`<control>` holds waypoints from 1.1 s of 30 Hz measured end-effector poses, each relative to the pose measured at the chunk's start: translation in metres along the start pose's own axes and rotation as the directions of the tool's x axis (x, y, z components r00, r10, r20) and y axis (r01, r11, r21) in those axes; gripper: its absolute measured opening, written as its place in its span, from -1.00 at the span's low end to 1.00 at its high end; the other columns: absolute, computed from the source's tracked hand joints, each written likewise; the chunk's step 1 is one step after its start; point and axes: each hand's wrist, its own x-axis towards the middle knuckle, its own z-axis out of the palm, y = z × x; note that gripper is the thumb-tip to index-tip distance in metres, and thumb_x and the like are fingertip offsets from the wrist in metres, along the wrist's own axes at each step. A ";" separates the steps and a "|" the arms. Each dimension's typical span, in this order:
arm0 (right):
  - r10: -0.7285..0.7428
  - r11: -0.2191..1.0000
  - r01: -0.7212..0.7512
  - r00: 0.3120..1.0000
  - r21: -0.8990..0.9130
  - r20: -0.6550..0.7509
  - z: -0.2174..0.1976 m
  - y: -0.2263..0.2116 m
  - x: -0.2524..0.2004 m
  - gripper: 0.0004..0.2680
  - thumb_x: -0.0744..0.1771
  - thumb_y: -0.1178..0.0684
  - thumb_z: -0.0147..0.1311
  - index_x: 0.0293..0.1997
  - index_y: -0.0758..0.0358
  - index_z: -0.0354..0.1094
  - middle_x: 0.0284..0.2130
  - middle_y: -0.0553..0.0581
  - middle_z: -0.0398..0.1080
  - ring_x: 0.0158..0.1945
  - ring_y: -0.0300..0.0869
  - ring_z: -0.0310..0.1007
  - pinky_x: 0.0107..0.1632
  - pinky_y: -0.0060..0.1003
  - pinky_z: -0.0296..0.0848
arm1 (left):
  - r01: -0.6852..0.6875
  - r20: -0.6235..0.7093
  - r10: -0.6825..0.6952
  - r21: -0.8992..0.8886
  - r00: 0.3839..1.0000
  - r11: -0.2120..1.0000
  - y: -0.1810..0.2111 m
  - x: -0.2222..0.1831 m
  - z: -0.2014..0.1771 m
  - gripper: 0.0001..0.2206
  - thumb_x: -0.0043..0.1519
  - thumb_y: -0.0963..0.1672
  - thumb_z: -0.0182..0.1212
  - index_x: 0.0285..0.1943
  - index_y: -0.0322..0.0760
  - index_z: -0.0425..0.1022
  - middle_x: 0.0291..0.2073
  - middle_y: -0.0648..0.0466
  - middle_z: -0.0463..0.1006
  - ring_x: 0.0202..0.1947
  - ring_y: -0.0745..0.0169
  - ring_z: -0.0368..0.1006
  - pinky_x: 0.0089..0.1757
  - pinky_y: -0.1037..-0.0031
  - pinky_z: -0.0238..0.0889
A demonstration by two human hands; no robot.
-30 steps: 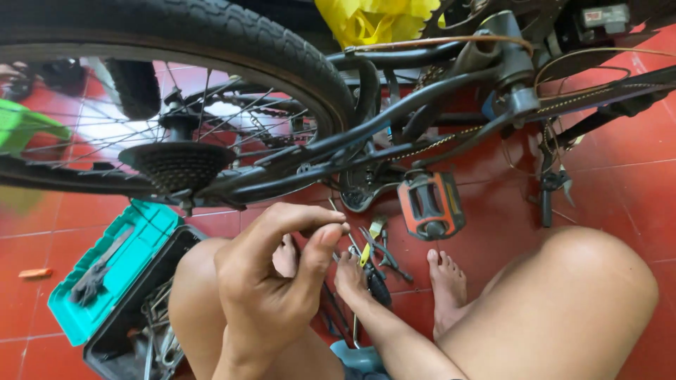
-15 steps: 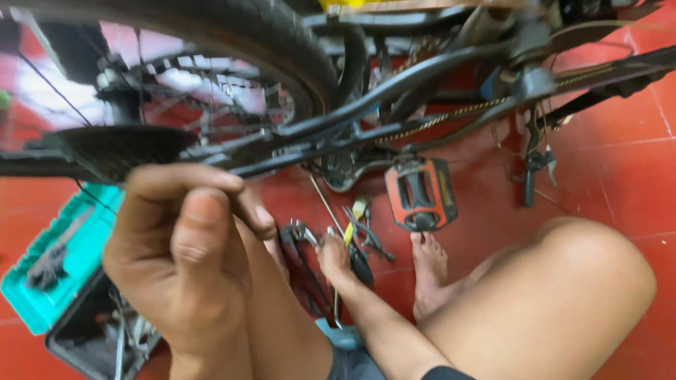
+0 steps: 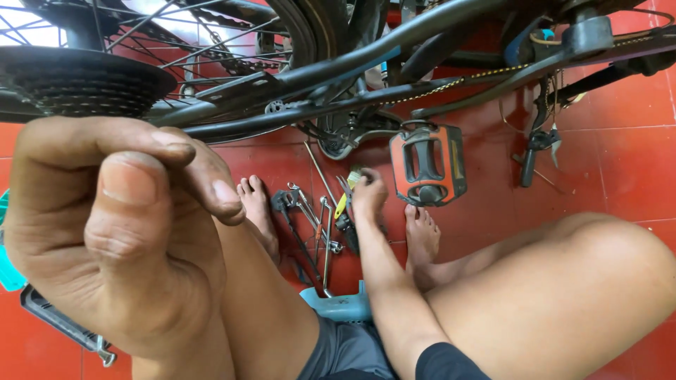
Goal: Repairing and cleaning a bicycle's rear derailleur and chain using a brush and hand tools.
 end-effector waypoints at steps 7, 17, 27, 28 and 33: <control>0.012 0.955 0.107 0.918 -0.276 0.396 0.016 0.052 0.038 -0.58 0.28 -0.14 0.13 0.27 0.13 0.33 -0.01 0.25 0.50 0.10 0.21 0.46 0.09 0.08 0.39 | 0.001 -0.096 -0.003 -0.031 0.995 1.000 0.004 0.004 0.012 -0.72 0.31 0.01 0.25 -0.16 -0.26 0.38 -0.33 0.07 0.46 -0.51 0.26 0.45 -0.45 0.56 0.28; 0.332 0.824 -0.097 0.881 -0.559 0.336 -0.013 -0.016 -0.017 -0.69 0.24 -0.33 0.14 -0.10 -0.11 0.63 0.04 0.22 0.47 0.22 0.20 0.33 0.22 0.12 0.26 | 0.052 0.039 -0.053 0.016 0.998 0.999 0.016 0.008 0.011 -0.80 0.35 -0.11 0.07 -0.16 -0.42 0.40 -0.38 -0.03 0.48 -0.49 0.14 0.48 -0.32 0.49 0.40; 0.288 0.749 0.012 0.895 -0.662 0.341 0.012 -0.028 -0.039 -0.43 0.23 -0.58 0.06 0.03 0.13 0.54 0.27 0.25 0.18 0.38 0.27 0.03 0.37 0.22 -0.03 | 0.095 0.063 -0.090 -0.093 0.994 0.991 0.024 0.002 0.021 -0.79 0.31 -0.08 0.13 -0.17 -0.39 0.44 -0.43 -0.01 0.49 -0.46 0.26 0.48 -0.33 0.59 0.34; 0.279 0.754 0.014 0.899 -0.657 0.339 0.012 -0.031 -0.038 -0.43 0.23 -0.58 0.06 0.03 0.13 0.54 0.27 0.25 0.18 0.38 0.27 0.03 0.37 0.22 -0.03 | 0.086 0.065 -0.080 -0.098 0.995 0.991 0.024 0.002 0.022 -0.79 0.31 -0.08 0.13 -0.17 -0.39 0.44 -0.43 -0.01 0.49 -0.46 0.26 0.48 -0.33 0.59 0.34; 0.358 0.785 0.005 0.812 -0.619 0.461 0.004 -0.034 -0.038 -0.57 0.22 -0.51 0.15 0.00 -0.15 0.60 0.23 0.16 0.20 0.37 0.20 0.00 0.36 0.15 -0.04 | 0.136 0.109 -0.121 -0.137 0.987 0.981 0.019 -0.001 0.031 -0.84 0.30 -0.12 0.14 -0.19 -0.37 0.47 -0.45 -0.02 0.51 -0.44 0.28 0.47 -0.30 0.57 0.42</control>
